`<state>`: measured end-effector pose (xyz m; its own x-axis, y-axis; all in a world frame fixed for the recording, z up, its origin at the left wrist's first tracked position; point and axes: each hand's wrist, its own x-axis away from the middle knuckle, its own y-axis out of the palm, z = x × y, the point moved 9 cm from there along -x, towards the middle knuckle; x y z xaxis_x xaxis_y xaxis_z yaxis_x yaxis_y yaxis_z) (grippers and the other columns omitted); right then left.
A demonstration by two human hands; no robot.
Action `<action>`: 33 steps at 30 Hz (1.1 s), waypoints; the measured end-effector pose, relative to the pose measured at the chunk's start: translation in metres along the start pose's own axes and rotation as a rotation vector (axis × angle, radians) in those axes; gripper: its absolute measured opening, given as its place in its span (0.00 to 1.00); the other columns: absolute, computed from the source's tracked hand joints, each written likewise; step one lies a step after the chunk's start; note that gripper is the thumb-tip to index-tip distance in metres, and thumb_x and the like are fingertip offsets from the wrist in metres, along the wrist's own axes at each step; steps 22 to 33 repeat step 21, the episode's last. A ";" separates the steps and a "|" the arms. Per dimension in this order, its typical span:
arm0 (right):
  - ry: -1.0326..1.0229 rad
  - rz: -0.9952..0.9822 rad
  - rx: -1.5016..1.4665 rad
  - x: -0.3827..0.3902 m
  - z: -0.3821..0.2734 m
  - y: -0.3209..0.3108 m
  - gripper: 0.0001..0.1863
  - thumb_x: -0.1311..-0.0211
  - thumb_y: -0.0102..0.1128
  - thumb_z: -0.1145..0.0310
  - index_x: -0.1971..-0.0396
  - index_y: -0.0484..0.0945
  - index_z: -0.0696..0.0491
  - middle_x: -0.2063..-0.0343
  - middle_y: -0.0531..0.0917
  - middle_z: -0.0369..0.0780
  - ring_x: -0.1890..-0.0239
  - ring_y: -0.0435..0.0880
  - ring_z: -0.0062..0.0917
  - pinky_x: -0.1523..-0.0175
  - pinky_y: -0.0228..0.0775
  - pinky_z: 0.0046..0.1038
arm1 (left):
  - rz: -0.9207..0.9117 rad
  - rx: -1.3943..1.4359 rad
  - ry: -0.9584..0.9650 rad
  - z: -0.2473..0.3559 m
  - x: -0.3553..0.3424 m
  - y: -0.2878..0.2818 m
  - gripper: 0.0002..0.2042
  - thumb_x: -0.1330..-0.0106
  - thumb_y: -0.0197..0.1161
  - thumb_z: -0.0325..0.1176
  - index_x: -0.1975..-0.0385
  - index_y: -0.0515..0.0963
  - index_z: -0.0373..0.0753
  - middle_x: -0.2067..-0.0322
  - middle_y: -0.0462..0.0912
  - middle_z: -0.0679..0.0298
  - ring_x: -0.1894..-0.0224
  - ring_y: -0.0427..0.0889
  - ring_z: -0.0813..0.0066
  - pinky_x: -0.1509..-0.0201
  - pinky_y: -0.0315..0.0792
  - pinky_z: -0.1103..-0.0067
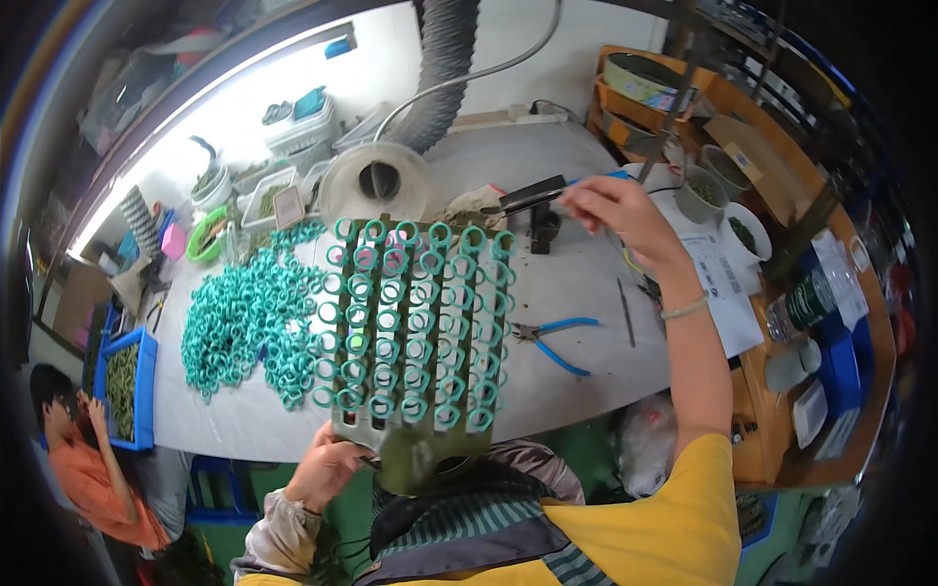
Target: The person attaches plastic rings to a frame by placing the rings into openings on the frame by hand and welding them into place using a heated tool.
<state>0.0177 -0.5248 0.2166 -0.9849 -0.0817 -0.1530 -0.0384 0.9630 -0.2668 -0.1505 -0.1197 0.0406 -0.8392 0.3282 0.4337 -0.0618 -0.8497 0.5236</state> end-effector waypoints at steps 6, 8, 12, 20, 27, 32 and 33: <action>0.102 -0.420 0.273 0.048 -0.046 0.038 0.14 0.32 0.60 0.60 0.58 0.80 0.56 0.73 0.79 0.32 0.74 0.74 0.14 0.67 0.68 0.18 | -0.160 -0.250 0.107 0.061 0.008 0.027 0.21 0.45 0.56 0.13 0.49 0.72 0.33 0.56 0.84 0.55 0.60 0.83 0.75 0.59 0.75 0.85; 0.207 -0.495 0.334 0.081 -0.031 0.024 0.16 0.33 0.60 0.60 0.53 0.76 0.56 0.71 0.80 0.33 0.74 0.75 0.14 0.67 0.69 0.20 | -0.225 -0.324 0.086 0.066 0.008 0.041 0.20 0.43 0.56 0.13 0.49 0.72 0.32 0.54 0.83 0.53 0.56 0.84 0.70 0.57 0.76 0.82; 0.172 -0.381 0.360 0.174 -0.043 -0.017 0.15 0.33 0.60 0.62 0.53 0.76 0.56 0.72 0.80 0.34 0.72 0.75 0.14 0.66 0.69 0.20 | -0.392 -0.363 0.019 0.055 -0.002 0.090 0.19 0.39 0.55 0.12 0.47 0.71 0.30 0.50 0.81 0.52 0.48 0.82 0.60 0.46 0.76 0.73; 0.462 0.080 0.455 0.424 -0.081 -0.081 0.19 0.35 0.57 0.72 0.46 0.76 0.62 0.60 0.85 0.42 0.61 0.82 0.21 0.58 0.75 0.23 | -0.905 -0.501 -0.201 -0.049 -0.055 0.227 0.22 0.43 0.54 0.10 0.47 0.74 0.30 0.52 0.82 0.59 0.50 0.81 0.69 0.47 0.74 0.77; 0.420 0.143 0.412 0.455 -0.086 -0.080 0.19 0.34 0.56 0.72 0.45 0.76 0.61 0.56 0.84 0.43 0.56 0.83 0.23 0.54 0.75 0.22 | -0.973 -0.506 -0.249 -0.070 -0.060 0.241 0.22 0.42 0.54 0.11 0.46 0.74 0.31 0.52 0.82 0.59 0.49 0.80 0.69 0.46 0.73 0.77; 0.420 0.143 0.412 0.455 -0.086 -0.080 0.19 0.34 0.56 0.72 0.45 0.76 0.61 0.56 0.84 0.43 0.56 0.83 0.23 0.54 0.75 0.22 | -0.973 -0.506 -0.249 -0.070 -0.060 0.241 0.22 0.42 0.54 0.11 0.46 0.74 0.31 0.52 0.82 0.59 0.49 0.80 0.69 0.46 0.73 0.77; 0.420 0.143 0.412 0.455 -0.086 -0.080 0.19 0.34 0.56 0.72 0.45 0.76 0.61 0.56 0.84 0.43 0.56 0.83 0.23 0.54 0.75 0.22 | -0.973 -0.506 -0.249 -0.070 -0.060 0.241 0.22 0.42 0.54 0.11 0.46 0.74 0.31 0.52 0.82 0.59 0.49 0.80 0.69 0.46 0.73 0.77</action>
